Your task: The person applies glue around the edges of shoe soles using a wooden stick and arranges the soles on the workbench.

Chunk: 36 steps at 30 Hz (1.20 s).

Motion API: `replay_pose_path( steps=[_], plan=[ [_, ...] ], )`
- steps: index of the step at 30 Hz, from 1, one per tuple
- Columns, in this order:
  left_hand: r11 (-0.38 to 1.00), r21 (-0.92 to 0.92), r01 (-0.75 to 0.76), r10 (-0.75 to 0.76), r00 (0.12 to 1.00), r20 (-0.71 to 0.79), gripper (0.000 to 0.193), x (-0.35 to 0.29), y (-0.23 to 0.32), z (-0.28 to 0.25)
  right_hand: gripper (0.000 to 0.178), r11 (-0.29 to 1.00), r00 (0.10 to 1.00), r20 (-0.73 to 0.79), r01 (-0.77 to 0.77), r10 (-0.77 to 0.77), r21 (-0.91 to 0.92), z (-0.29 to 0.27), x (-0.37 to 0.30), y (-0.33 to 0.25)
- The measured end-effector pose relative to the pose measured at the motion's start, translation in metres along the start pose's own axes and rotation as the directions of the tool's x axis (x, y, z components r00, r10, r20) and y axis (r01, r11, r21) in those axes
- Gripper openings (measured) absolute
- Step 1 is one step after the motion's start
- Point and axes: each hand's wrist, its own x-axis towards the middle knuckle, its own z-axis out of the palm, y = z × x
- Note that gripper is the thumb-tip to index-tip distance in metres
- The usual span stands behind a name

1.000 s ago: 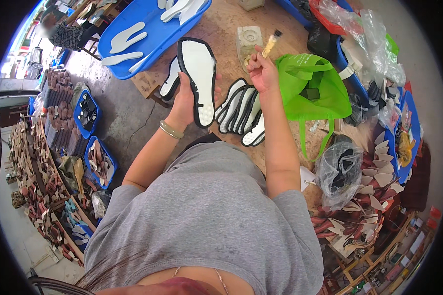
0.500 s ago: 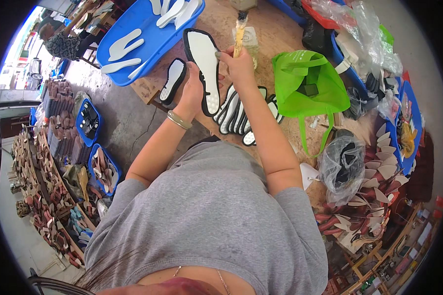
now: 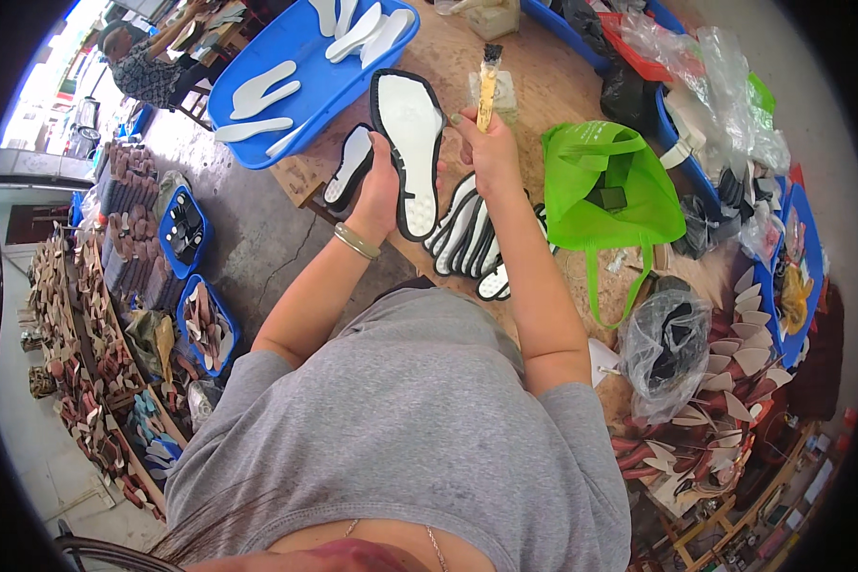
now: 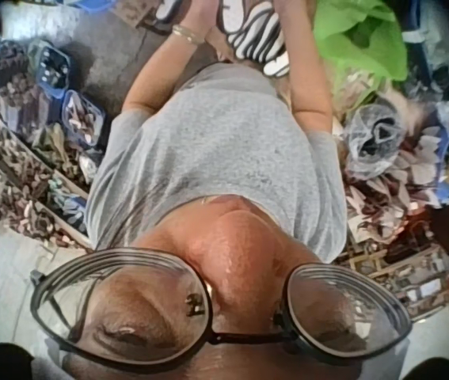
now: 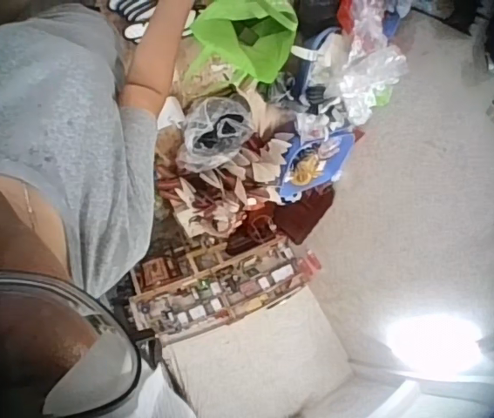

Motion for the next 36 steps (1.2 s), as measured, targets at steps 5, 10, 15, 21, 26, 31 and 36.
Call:
replay_pose_path(
  steps=[5,10,15,21,26,31,36],
  plan=[
    [0.993,0.085,-0.078,0.074,0.996,0.056,0.083,-0.004,0.001,0.002,0.025,0.993,0.991,-0.122,0.043,-0.056,-0.11,-0.001,-0.017,-0.018],
    [0.983,0.117,-0.144,0.132,0.986,0.105,0.085,-0.004,0.003,-0.001,0.041,0.991,0.986,-0.125,0.101,-0.112,-0.093,-0.015,-0.035,-0.034],
    [0.978,0.092,-0.188,0.18,0.979,0.091,0.077,-0.006,0.013,0.005,0.035,0.953,0.979,-0.112,0.135,-0.171,-0.271,-0.039,-0.046,-0.036],
    [0.982,0.144,-0.125,0.124,0.992,0.015,0.071,-0.008,0.014,0.003,0.018,0.747,0.925,0.003,0.309,-0.38,-0.589,-0.029,-0.075,-0.042],
    [0.988,0.098,-0.116,0.122,0.991,-0.053,0.071,-0.012,0.014,0.012,0.015,0.589,0.91,0.057,0.312,-0.411,-0.746,-0.011,-0.093,-0.047],
    [0.977,0.176,-0.116,0.136,0.985,-0.106,0.068,-0.013,0.011,0.013,0.016,0.19,0.746,0.276,0.473,-0.607,-0.86,0.003,-0.094,-0.052],
    [0.973,0.138,-0.186,0.207,0.966,-0.153,0.066,-0.012,0.008,0.023,0.014,0.05,0.701,0.374,0.503,-0.607,-0.863,0.012,-0.094,-0.052]
  ],
)
